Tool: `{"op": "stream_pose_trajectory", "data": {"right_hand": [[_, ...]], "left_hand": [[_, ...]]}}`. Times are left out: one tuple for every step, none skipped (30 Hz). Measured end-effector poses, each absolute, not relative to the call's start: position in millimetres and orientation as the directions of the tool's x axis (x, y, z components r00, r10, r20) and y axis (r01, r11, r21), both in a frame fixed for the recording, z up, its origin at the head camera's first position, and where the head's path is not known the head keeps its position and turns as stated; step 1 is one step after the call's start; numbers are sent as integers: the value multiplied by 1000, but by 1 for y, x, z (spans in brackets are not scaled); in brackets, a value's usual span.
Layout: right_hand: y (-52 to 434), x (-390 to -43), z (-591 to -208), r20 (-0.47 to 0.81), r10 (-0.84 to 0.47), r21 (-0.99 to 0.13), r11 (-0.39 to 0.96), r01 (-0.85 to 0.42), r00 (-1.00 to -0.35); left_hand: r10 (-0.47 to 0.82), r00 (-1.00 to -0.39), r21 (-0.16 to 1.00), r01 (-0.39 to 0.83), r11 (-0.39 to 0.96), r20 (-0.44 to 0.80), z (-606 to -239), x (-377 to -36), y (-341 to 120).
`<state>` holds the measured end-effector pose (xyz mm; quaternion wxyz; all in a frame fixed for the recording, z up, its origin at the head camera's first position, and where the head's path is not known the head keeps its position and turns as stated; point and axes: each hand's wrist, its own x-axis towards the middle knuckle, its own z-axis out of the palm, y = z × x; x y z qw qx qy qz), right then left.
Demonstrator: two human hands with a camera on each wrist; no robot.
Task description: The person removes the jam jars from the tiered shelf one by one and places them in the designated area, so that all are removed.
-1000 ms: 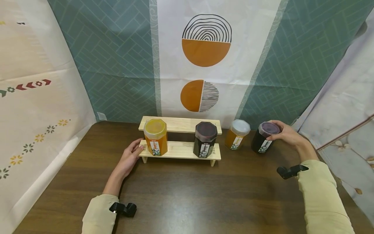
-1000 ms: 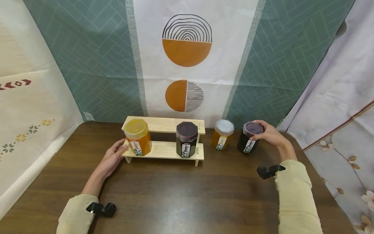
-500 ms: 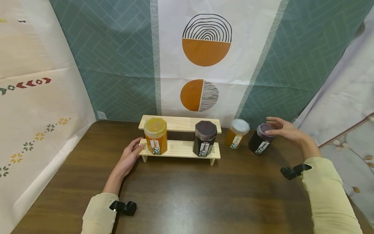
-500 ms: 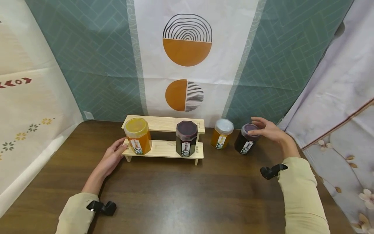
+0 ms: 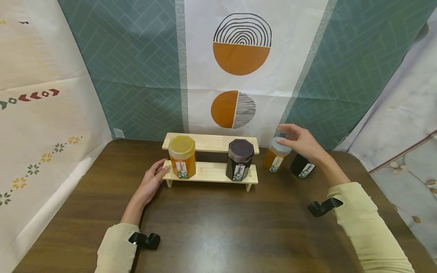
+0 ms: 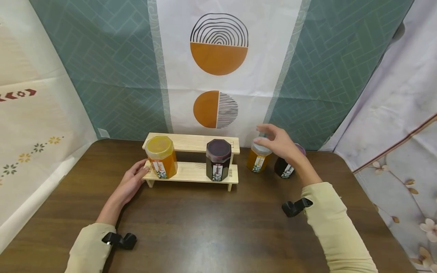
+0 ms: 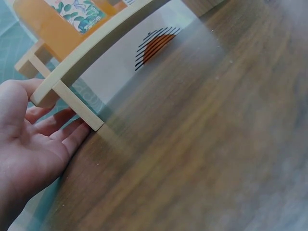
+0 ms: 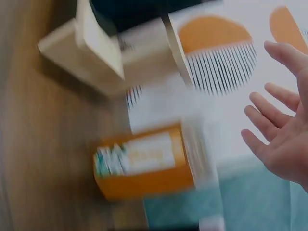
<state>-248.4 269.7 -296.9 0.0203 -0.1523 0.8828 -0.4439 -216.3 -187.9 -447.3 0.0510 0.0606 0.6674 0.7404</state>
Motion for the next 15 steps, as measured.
{"op": "stream_pose_trajectory", "data": {"right_hand": [[261,-247,-298,110,-306,-798,540,-267,-946],[253,-246,-299,118,-329,-804,522,-285,-937],[244,-244,-300,128,-355,-811,500,-304,-926],[236,-243,-302,131,-379,-818,480,-316,-916],[229,-241,-304,136,-400,-827,458,-326,-906],[221,-240,-306,137,-419,-838,434,-330,-898],[214,-239,-308,137,-436,-852,407,-331,-889],[207,-238,-311,140,-450,-866,377,-329,-882],[201,-237,-314,144,-459,-877,351,-328,-877],[194,-236,-318,148,-461,-888,327,-323,-875],[188,-236,-321,152,-458,-893,316,-321,-876],[182,-236,-324,157,-455,-896,308,-321,-877],[177,-236,-328,160,-446,-895,311,-320,-880],[173,-236,-331,162,-433,-893,317,-318,-887],[170,-235,-333,165,-418,-893,321,-315,-893]], "left_hand": [[157,-987,995,6,-103,22,-444,-215,-187],[158,-987,995,5,-103,21,-443,-214,-187],[159,-987,995,5,-104,21,-442,-214,-186],[159,-987,994,6,-109,24,-441,-214,-186],[159,-987,994,6,-109,23,-441,-214,-186],[158,-987,994,5,-110,23,-444,-216,-187],[156,-987,994,7,-111,24,-448,-217,-188],[155,-988,994,8,-112,25,-451,-219,-189],[154,-988,994,9,-113,26,-453,-219,-189],[152,-988,994,11,-111,28,-454,-220,-189],[149,-988,994,11,-108,27,-454,-220,-190],[148,-989,994,12,-105,28,-454,-220,-190],[147,-989,994,10,-105,25,-454,-220,-189],[148,-989,994,9,-106,25,-454,-220,-189],[148,-989,994,8,-105,24,-454,-219,-189]]}}
